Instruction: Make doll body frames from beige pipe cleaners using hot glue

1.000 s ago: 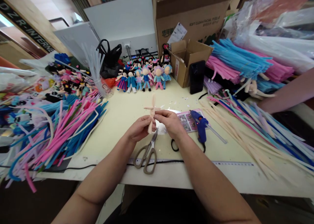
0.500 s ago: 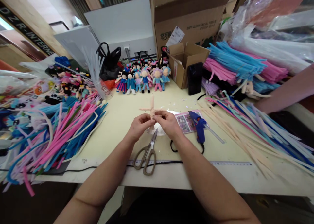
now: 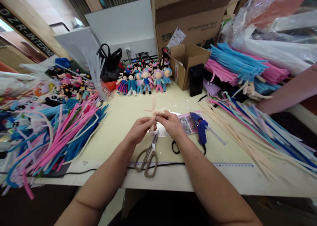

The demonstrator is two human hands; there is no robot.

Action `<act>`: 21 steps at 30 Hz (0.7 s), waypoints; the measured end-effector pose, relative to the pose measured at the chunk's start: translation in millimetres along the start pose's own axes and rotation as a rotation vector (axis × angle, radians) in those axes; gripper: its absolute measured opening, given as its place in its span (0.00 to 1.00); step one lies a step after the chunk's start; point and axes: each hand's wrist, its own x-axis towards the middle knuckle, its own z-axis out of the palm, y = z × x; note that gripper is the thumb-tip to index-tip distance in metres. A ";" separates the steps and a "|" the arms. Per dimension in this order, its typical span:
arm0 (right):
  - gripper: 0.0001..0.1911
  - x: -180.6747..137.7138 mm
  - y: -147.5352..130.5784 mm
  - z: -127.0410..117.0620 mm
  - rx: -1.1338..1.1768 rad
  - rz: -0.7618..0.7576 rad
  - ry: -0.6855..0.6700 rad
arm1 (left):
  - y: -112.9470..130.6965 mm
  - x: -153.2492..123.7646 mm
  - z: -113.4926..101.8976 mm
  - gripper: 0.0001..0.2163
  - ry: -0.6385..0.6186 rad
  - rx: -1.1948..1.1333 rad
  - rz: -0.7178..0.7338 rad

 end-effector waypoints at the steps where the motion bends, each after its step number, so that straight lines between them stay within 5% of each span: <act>1: 0.09 -0.1 -0.2 0.0 0.031 0.011 -0.014 | 0.1 0.0 -0.3 0.12 -0.025 -0.035 -0.022; 10: 0.10 -7.0 -7.5 3.1 0.325 0.140 -0.266 | 0.4 -3.3 -0.3 0.12 -0.199 -0.214 -0.132; 17: 0.12 -2.7 -5.8 1.5 -0.047 0.015 -0.069 | 8.8 0.6 -1.2 0.12 0.132 0.097 0.104; 21: 0.08 -5.2 -7.2 4.6 -0.386 -0.147 -0.024 | 10.6 0.1 0.0 0.14 0.183 0.139 0.167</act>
